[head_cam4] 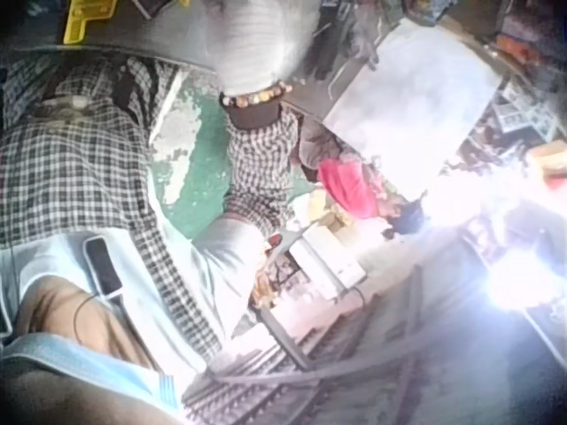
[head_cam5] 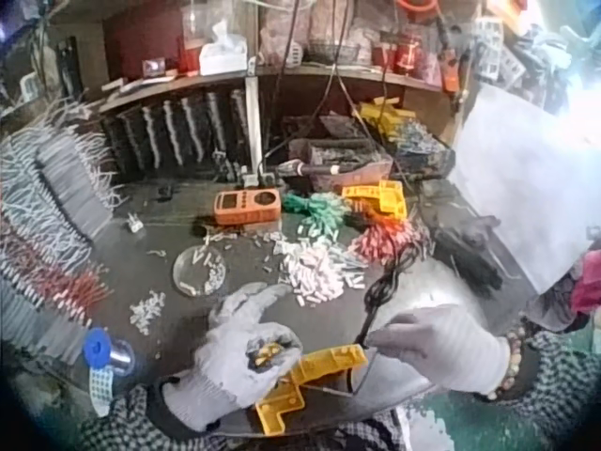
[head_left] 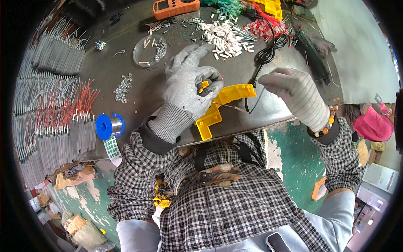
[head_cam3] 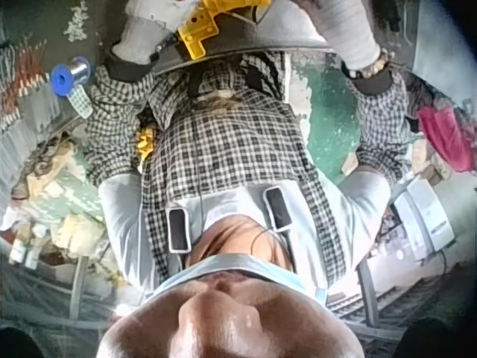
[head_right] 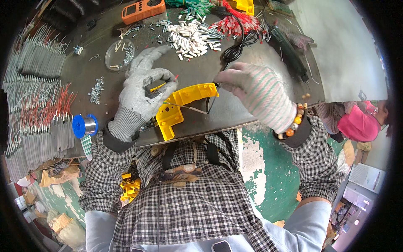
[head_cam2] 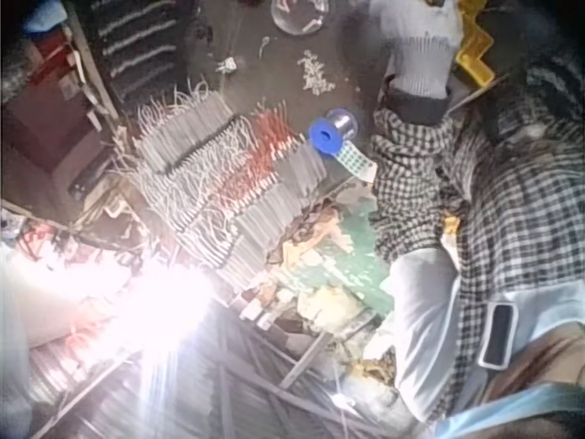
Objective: The person assembles an electronic device by soldering wires to a circuit board with a soldering iron, then fitting the circuit board and other electronic components into a yellow plastic housing. Wire strippers and pliers are used to prepare the wires and position components.
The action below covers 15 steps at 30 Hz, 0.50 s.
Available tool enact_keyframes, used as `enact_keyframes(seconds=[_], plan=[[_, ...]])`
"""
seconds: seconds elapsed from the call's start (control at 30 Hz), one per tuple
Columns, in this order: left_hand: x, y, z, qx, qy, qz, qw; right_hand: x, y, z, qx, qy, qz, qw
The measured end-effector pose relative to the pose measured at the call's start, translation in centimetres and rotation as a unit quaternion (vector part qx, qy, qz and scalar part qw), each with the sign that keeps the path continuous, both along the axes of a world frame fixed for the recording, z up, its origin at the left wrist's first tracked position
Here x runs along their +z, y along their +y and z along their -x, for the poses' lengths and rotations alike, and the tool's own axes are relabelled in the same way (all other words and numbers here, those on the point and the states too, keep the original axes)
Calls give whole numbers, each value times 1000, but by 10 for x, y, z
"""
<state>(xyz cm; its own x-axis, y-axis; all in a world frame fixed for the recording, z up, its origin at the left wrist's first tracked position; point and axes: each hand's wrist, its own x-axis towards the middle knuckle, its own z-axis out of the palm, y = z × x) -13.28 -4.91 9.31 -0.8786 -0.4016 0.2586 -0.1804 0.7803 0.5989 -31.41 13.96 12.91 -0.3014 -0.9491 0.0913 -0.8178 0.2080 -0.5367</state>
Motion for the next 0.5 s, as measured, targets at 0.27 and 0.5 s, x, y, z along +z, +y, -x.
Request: enact_keyframes(seconds=[0.27, 0.5], plan=[[-11, 1, 3, -2, -13, 36, 999, -32, -51, -12, 166, -65, 142, 974], [0, 15, -5, 38, -21, 9, 999, -46, -45, -24, 83, -122, 135, 980]])
